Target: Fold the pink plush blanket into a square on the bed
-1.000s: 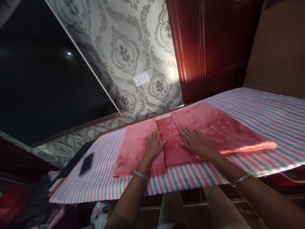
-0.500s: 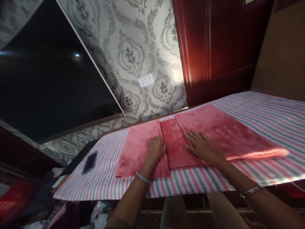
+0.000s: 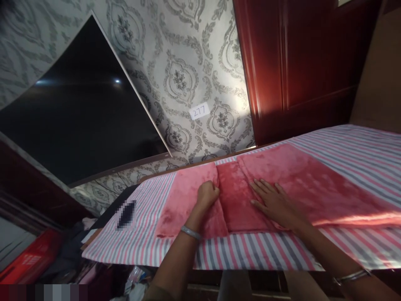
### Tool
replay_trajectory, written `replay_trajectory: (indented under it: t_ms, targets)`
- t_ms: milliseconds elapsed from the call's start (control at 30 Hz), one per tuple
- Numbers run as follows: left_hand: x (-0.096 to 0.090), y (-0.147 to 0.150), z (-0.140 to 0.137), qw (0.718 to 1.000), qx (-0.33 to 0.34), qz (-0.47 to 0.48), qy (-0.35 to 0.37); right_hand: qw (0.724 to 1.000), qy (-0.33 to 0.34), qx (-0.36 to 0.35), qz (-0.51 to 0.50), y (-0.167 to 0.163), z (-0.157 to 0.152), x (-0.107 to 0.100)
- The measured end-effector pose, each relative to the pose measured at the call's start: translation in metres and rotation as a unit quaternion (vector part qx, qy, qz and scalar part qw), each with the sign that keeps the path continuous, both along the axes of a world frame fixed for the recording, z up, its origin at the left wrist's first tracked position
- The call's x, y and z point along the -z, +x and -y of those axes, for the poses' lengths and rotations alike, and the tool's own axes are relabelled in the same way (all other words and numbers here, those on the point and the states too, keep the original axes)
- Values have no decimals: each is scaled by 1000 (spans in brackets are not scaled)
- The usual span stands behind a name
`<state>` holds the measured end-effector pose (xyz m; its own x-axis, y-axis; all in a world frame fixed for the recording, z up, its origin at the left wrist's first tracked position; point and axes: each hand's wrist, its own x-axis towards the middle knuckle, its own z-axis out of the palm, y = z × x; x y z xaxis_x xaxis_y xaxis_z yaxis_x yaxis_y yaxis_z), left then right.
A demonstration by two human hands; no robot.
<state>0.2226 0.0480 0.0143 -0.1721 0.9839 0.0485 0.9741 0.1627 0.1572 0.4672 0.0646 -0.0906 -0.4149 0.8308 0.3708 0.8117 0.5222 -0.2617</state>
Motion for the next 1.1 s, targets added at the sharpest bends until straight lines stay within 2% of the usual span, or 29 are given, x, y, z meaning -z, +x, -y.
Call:
replay_trajectory:
  t_ms: [167, 300, 367, 500, 600, 700, 900, 1000, 1100]
  targets:
    - [-10, -6, -13, 999, 47, 4, -23, 1000, 8, 9, -15, -1, -2, 5]
    - [-20, -12, -46, 999, 33, -7, 31, 1000, -13, 6, -4, -2, -1, 4]
    - [-14, -13, -63, 998, 29, -9, 49, 1000, -15, 1, 4, -1, -1, 3]
    - [18, -14, -86, 999, 49, -11, 10, 1000, 6, 2, 6, 0, -3, 8]
    - [36, -16, -90, 998, 57, -11, 6, 1000, 24, 4, 4, 3, -6, 19]
    - [39, -18, -88, 998, 65, 3, 4, 999, 39, 6, 8, 6, -9, 33]
    - [34, -20, -86, 997, 73, 23, -15, 999, 41, 10, 13, 8, -19, 45]
    - [20, -29, -93, 995, 75, 34, -47, 999, 48, 1, 5, 10, -25, 53]
    - [0, -54, -101, 999, 31, 20, -21, 997, 72, -8, -7, 13, -31, 63]
